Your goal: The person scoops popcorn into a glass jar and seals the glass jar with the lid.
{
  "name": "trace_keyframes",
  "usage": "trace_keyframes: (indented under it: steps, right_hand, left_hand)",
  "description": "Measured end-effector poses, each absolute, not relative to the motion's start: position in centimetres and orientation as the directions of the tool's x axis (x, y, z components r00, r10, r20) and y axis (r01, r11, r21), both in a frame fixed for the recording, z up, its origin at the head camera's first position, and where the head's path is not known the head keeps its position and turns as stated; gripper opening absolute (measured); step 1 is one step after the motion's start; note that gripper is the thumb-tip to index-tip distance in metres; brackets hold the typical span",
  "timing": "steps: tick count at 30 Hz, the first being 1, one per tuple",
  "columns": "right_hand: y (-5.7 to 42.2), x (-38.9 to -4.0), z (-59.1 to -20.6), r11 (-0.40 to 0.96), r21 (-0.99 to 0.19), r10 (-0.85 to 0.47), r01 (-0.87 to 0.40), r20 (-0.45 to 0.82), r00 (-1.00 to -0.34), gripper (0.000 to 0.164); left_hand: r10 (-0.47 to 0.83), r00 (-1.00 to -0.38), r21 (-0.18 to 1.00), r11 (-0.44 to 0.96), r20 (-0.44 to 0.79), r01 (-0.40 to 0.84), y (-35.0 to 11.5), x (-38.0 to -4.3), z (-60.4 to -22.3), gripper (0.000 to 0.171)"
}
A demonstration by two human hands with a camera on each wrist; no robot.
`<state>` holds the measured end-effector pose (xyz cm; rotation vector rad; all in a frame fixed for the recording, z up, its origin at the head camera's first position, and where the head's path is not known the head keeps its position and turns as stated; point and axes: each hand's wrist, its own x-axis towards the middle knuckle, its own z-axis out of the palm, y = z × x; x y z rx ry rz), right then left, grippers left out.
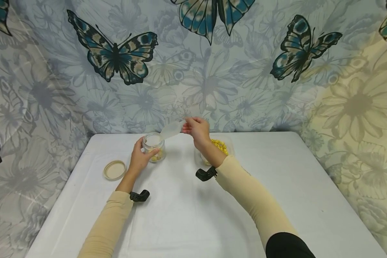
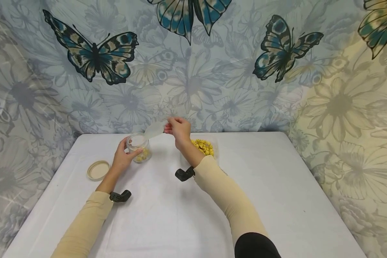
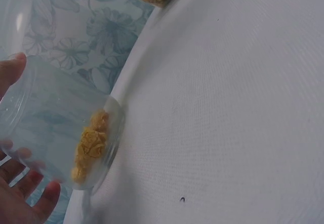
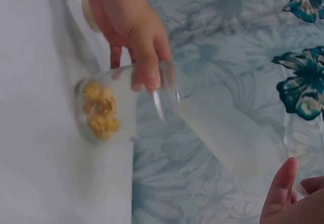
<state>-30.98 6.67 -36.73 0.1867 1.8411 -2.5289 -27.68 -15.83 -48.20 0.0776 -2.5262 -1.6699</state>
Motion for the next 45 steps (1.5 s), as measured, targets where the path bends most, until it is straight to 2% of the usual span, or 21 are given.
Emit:
trace_keyframes:
  steps: [7, 17, 28, 33, 39, 42, 45]
  right_hand:
    - [7.2, -30.8, -36.9, -0.340, -0.935, 0.052, 0.102, -0.127, -0.991, 0.023]
    - [7.5, -30.7, -37.2, -0.351, -0.928, 0.058, 0.125, -0.155, -0.986, 0.030]
    - [7.8, -30.7, -38.1, -0.312, -0.938, 0.073, 0.149, -0.180, -0.981, 0.019]
    - [8.2, -30.6, -38.4, -0.332, -0.932, 0.061, 0.148, -0.178, -0.982, 0.021]
    - [8.5, -30.6, -38.6, -0.361, -0.922, 0.044, 0.140, -0.167, -0.985, 0.013]
    - [8.6, -30.6, -38.6, -0.367, -0.920, 0.037, 0.141, -0.166, -0.985, 0.014]
    - [8.8, -30.7, -38.6, -0.371, -0.917, 0.032, 0.146, -0.170, -0.985, 0.024]
  left_hand:
    - [-0.112, -0.991, 0.919, 0.394, 0.074, 0.024, -15.9, -27.8, -48.3, 0.088]
    - [-0.103, -0.992, 0.920, 0.392, 0.067, 0.021, -15.8, -27.7, -48.1, 0.090]
    - [-0.109, -0.992, 0.920, 0.392, 0.069, 0.021, -15.6, -27.8, -48.4, 0.091]
    - [-0.118, -0.990, 0.921, 0.389, 0.073, 0.022, -15.7, -27.8, -48.6, 0.090]
    - [-0.126, -0.988, 0.921, 0.389, 0.088, 0.032, -15.7, -27.7, -48.6, 0.089]
    - [-0.127, -0.988, 0.922, 0.385, 0.090, 0.035, -15.7, -27.7, -48.6, 0.089]
    - [-0.130, -0.987, 0.921, 0.387, 0.091, 0.034, -15.8, -27.8, -48.7, 0.089]
